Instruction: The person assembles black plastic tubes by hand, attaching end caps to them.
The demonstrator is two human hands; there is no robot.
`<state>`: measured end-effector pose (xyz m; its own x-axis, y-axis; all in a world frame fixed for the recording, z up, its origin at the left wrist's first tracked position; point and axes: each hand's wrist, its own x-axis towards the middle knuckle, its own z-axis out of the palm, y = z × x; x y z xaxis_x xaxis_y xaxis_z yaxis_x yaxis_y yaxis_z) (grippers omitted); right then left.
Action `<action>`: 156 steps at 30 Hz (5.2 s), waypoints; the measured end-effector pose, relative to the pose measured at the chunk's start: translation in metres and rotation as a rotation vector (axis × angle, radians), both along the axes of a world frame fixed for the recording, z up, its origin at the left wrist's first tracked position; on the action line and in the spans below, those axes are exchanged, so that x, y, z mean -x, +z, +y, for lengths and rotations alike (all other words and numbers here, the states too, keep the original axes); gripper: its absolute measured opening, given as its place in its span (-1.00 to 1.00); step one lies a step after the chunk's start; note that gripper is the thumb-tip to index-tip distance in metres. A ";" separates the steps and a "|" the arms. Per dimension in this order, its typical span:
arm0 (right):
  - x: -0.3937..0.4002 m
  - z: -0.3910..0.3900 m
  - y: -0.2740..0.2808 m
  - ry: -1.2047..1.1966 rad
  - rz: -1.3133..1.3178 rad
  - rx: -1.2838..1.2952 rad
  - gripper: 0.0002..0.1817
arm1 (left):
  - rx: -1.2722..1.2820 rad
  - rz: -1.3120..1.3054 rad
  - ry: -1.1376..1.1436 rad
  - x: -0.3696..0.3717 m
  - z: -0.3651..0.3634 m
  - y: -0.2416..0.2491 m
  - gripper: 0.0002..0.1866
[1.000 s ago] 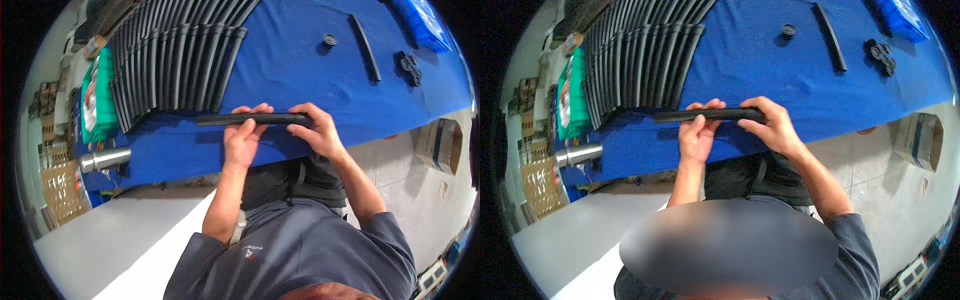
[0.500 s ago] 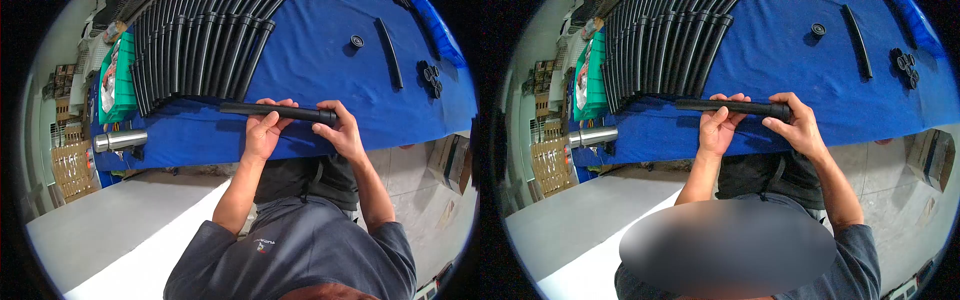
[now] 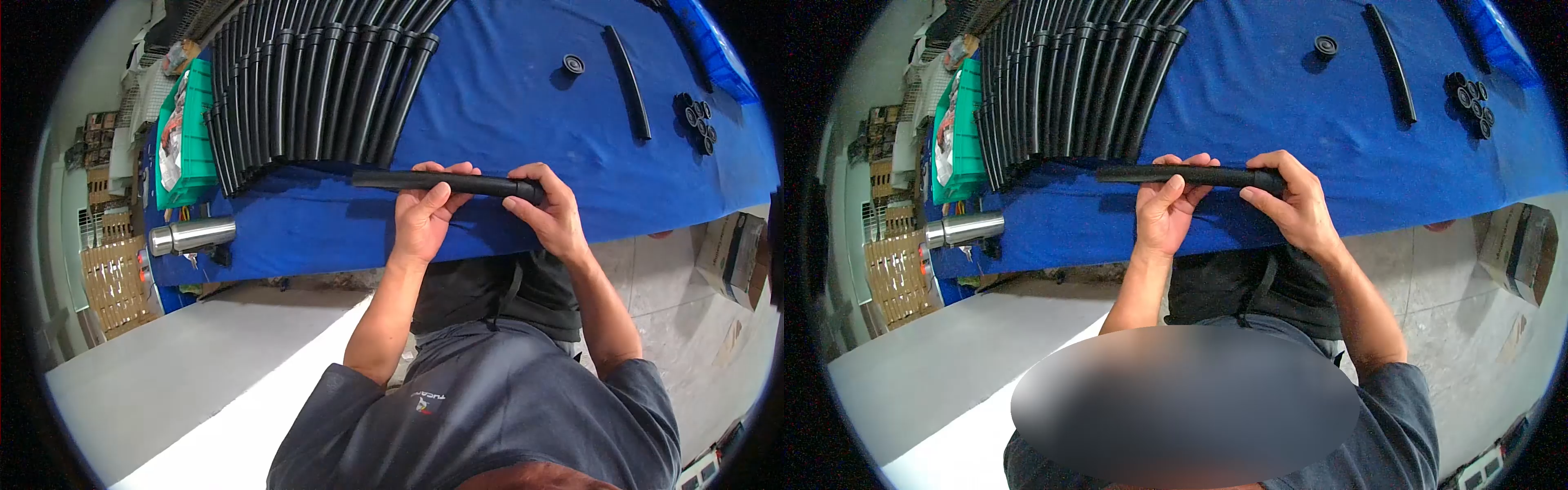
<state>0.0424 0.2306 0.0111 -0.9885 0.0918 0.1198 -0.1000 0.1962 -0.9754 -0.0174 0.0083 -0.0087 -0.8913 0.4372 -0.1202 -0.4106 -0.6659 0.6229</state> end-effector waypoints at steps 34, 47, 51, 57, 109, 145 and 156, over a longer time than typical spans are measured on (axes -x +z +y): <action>0.000 -0.003 -0.003 -0.041 -0.132 0.205 -0.62 | -0.043 -0.016 0.015 0.001 -0.001 -0.002 -0.71; -0.002 -0.004 -0.012 -0.051 -0.007 0.145 -0.62 | -0.005 -0.011 0.024 0.000 0.001 0.001 -0.71; -0.001 -0.001 -0.004 -0.036 -0.085 0.186 -0.63 | -0.031 -0.018 0.019 0.001 0.000 -0.002 -0.71; -0.002 -0.003 0.000 -0.019 -0.185 0.249 -0.66 | -0.003 0.007 0.020 0.000 0.000 -0.001 -0.71; 0.002 0.003 0.003 -0.044 -0.202 0.569 -0.71 | 0.045 -0.012 -0.036 -0.011 -0.093 0.026 -0.42; 0.001 0.008 0.000 0.118 -0.162 0.594 -0.40 | 2.042 1.228 0.343 0.143 -0.085 0.143 -0.50; 0.001 0.011 0.001 0.148 -0.205 0.589 -0.50 | 2.407 1.100 0.300 0.220 -0.101 0.109 -0.48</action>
